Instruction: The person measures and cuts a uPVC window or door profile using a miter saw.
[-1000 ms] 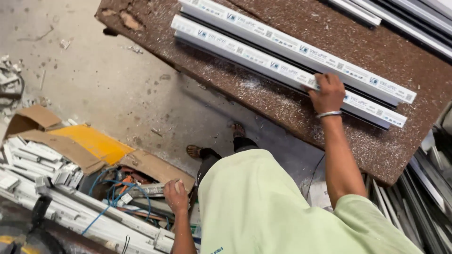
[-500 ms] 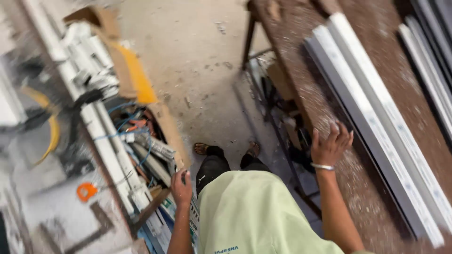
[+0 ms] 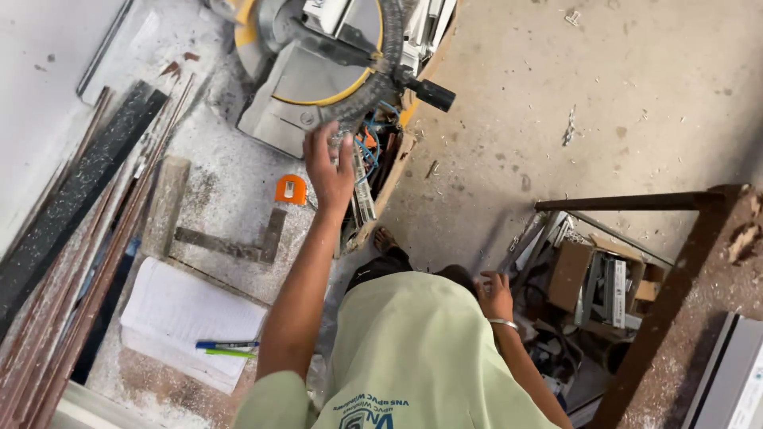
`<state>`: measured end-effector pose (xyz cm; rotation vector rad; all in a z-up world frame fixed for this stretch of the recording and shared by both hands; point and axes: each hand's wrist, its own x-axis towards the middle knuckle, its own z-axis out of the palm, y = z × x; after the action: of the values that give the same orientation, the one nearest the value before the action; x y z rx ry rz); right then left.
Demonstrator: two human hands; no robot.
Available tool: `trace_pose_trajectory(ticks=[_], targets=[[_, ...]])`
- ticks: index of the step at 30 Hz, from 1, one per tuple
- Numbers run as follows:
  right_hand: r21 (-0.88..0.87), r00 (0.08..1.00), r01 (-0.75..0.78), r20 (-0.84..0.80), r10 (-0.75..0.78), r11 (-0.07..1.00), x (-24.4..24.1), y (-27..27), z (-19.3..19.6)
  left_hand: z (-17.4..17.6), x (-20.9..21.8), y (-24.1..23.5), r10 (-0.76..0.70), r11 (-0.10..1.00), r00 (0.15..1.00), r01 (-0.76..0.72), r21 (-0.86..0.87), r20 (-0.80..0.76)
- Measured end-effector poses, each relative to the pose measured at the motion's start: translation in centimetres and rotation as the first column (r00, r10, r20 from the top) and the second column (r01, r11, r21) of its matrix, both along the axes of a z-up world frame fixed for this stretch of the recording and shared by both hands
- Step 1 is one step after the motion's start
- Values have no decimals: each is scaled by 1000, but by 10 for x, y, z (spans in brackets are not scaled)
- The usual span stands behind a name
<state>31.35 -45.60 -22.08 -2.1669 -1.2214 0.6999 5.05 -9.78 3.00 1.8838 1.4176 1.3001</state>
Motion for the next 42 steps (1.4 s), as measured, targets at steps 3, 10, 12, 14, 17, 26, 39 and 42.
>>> trace_pose_trajectory(ticks=[3,10,12,14,17,26,39,42], targets=[[-46,996,78,-40,-80,996,14,15,-20,4,2,86,108,992,990,-101,80,-93],[-326,995,-20,-104,-15,945,50,50,-78,16,35,200,158,981,970,-133,141,-187],[-299,991,-103,-118,71,949,71,54,-131,20,44,210,237,970,944,-215,116,-231],[-272,977,-201,-132,170,941,88,77,-158,20,46,220,324,946,904,-310,95,-279],[-444,938,-346,-182,295,826,113,128,-177,12,41,226,357,933,866,-346,96,-350],[-429,869,-485,-143,473,762,147,332,-52,38,11,144,421,907,816,-388,165,-395],[146,342,-926,-62,938,348,-26,389,129,62,-199,-181,550,598,394,-801,18,-737],[316,239,-928,91,967,200,-99,382,195,86,-226,-226,560,500,276,-864,54,-781]])
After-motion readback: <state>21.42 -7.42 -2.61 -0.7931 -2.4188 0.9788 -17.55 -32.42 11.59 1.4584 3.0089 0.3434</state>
